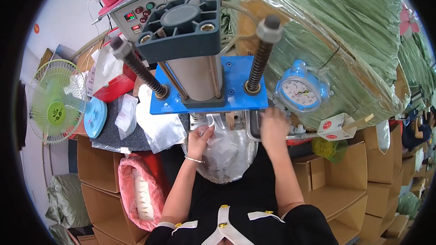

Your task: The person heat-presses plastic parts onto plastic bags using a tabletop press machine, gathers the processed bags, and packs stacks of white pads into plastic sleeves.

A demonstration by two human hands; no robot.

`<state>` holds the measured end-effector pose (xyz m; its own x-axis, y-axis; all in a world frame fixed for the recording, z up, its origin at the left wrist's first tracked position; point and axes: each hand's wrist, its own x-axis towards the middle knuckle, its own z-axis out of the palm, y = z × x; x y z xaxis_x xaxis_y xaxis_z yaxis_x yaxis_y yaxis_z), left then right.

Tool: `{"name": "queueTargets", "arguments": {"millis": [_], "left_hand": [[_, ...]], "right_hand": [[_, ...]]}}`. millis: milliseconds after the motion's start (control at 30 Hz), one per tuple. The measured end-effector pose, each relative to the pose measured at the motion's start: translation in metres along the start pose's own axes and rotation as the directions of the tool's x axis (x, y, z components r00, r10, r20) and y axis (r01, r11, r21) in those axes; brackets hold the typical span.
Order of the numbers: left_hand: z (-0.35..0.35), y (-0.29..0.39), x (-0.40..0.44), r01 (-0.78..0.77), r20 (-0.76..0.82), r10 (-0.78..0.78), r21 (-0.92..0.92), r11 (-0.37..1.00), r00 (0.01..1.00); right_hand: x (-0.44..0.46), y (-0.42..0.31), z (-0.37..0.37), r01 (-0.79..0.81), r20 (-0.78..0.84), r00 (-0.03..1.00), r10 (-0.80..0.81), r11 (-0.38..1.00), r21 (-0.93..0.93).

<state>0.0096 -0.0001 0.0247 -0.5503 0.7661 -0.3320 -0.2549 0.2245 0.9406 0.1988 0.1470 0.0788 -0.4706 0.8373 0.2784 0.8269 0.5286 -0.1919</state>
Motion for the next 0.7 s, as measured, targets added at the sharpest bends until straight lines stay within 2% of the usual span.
{"name": "queueTargets", "arguments": {"millis": [33,67,133,167,200,233,267,300,333,400,433,500,533,567,600,633,667,700], "left_hand": [[0.001,-0.005,0.004,-0.011,0.004,0.011,-0.004,1.0,1.0],[0.002,-0.011,0.004,-0.036,0.011,0.036,-0.02,0.999,0.999],[0.004,-0.005,0.001,-0.031,-0.022,0.031,0.006,1.0,0.999],[0.0,0.003,-0.006,-0.037,-0.029,0.037,0.003,0.999,0.999],[-0.006,0.022,-0.022,-0.113,-0.164,0.191,0.393,0.912,0.968],[-0.015,0.032,-0.032,-0.098,-0.221,0.37,0.731,0.675,0.902],[-0.028,0.029,-0.035,-0.133,-0.205,0.614,0.878,0.46,0.762],[-0.042,0.021,-0.037,-0.108,-0.109,0.809,0.972,0.208,0.578],[-0.052,0.004,-0.042,-0.059,-0.122,0.742,0.975,0.213,0.659],[-0.068,-0.025,-0.049,-0.114,-0.044,0.713,0.978,0.173,0.7],[-0.074,-0.024,-0.052,-0.166,-0.011,0.728,0.971,0.171,0.685],[-0.078,-0.016,-0.061,-0.174,-0.189,0.653,0.877,0.448,0.733],[-0.076,0.006,-0.064,-0.203,-0.14,0.702,0.902,0.381,0.698],[-0.069,0.029,-0.07,-0.194,-0.149,0.699,0.901,0.387,0.699],[-0.058,0.049,-0.077,-0.218,-0.195,0.599,0.809,0.545,0.777],[-0.048,0.055,-0.081,-0.22,-0.214,0.485,0.69,0.69,0.848],[-0.042,0.044,-0.078,-0.295,-0.182,0.469,0.57,0.767,0.864],[-0.03,0.049,-0.08,-0.276,-0.145,0.397,0.508,0.816,0.906]], "right_hand": [[0.004,0.016,0.004,-0.047,0.019,0.998,0.052,0.978,-0.203],[0.004,0.026,0.013,-0.052,0.005,0.999,0.054,0.977,-0.207],[0.0,0.034,0.026,0.078,0.087,0.995,-0.054,0.949,-0.305],[-0.003,0.027,0.03,0.056,0.048,0.998,-0.047,0.98,-0.192],[0.0,0.02,0.033,0.063,0.048,0.997,-0.055,0.98,-0.187],[0.001,0.013,0.036,0.108,0.032,0.994,-0.107,0.993,-0.043],[0.0,0.009,0.039,0.146,0.007,0.989,-0.148,0.984,0.105],[0.003,0.007,0.047,0.181,-0.039,0.983,-0.177,0.975,0.128],[0.004,0.005,0.049,0.171,-0.041,0.985,-0.167,0.975,0.143],[0.01,0.003,0.053,0.12,-0.099,0.99,-0.097,0.959,0.257],[0.011,-0.001,0.043,0.114,-0.196,0.979,-0.048,0.932,0.345],[0.006,-0.006,0.021,-0.085,-0.044,0.99,0.134,0.815,0.574],[0.0,0.0,0.024,-0.172,0.061,0.982,0.179,0.708,0.685],[-0.01,-0.004,0.024,-0.178,0.108,0.982,0.153,0.575,0.799],[-0.021,-0.01,0.023,-0.188,0.15,0.981,0.122,0.425,0.886],[-0.027,-0.024,0.009,-0.151,0.167,0.986,-0.016,0.345,0.926],[-0.03,-0.037,0.006,-0.189,0.212,0.975,-0.068,0.251,0.949],[-0.033,-0.048,0.003,-0.232,0.252,0.96,-0.12,0.156,0.96]]}}
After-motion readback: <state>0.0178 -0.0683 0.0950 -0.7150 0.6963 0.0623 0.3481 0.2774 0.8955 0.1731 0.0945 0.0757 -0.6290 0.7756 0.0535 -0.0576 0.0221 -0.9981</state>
